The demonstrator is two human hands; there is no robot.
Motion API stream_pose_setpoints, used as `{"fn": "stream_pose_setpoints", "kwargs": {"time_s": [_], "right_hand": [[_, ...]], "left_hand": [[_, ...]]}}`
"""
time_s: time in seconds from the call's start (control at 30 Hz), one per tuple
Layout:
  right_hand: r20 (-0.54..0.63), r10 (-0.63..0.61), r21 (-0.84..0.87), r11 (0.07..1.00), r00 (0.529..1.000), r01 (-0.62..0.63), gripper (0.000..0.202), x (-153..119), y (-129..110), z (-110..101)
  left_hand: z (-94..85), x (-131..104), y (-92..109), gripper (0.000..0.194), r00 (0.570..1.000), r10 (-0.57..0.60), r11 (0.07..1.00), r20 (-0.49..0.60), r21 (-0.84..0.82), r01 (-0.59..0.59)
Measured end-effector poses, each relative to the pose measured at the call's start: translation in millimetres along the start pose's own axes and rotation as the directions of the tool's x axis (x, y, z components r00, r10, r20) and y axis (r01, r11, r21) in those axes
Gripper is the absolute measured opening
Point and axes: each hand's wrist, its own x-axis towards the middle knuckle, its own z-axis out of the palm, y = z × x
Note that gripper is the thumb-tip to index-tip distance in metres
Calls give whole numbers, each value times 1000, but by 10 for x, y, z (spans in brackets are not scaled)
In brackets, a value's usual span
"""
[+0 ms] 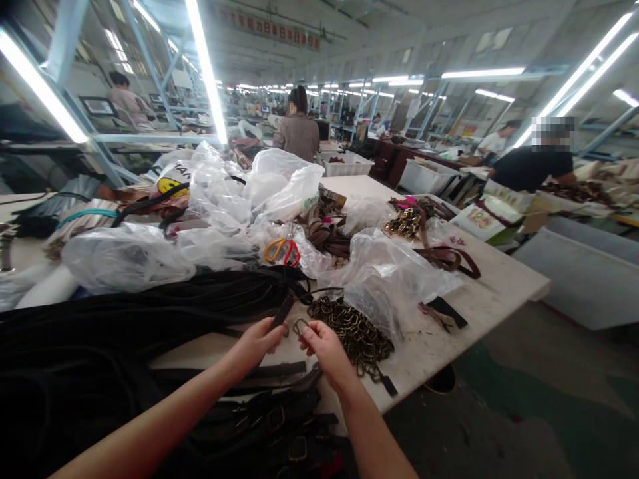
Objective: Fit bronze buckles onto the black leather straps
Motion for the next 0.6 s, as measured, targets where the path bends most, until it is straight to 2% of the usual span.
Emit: {"fn": "stream_pose_setpoints", "kwargs": {"time_s": [0.07, 0.17, 0.23, 0.37, 0.43, 0.6], "right_hand": [[82, 77, 242, 966, 994, -94, 28, -91, -12, 96], [136, 129, 375, 911, 982, -171, 29, -162, -5, 206], [128, 111, 384, 911, 986, -152, 30, -172, 14, 246], [20, -29, 282, 959, 999, 22, 40, -160, 56, 282], [-11, -69, 236, 969, 998, 70, 41, -163, 61, 288], [-10, -39, 258, 965, 999, 40, 40, -215, 19, 290]], "left_hand": [[-3, -29, 33, 24, 999, -1, 1000, 40, 1, 1], [-27, -86, 77, 23, 997, -9, 1000, 75, -3, 9], [-45, -117, 99, 22, 997, -32, 999, 74, 3, 32], [-47, -143, 135, 20, 998, -54, 998, 41, -10, 55], [-37, -143, 150, 21, 998, -52, 999, 31, -2, 52], [-38, -128, 128, 20, 997, -47, 998, 60, 50, 44]]}}
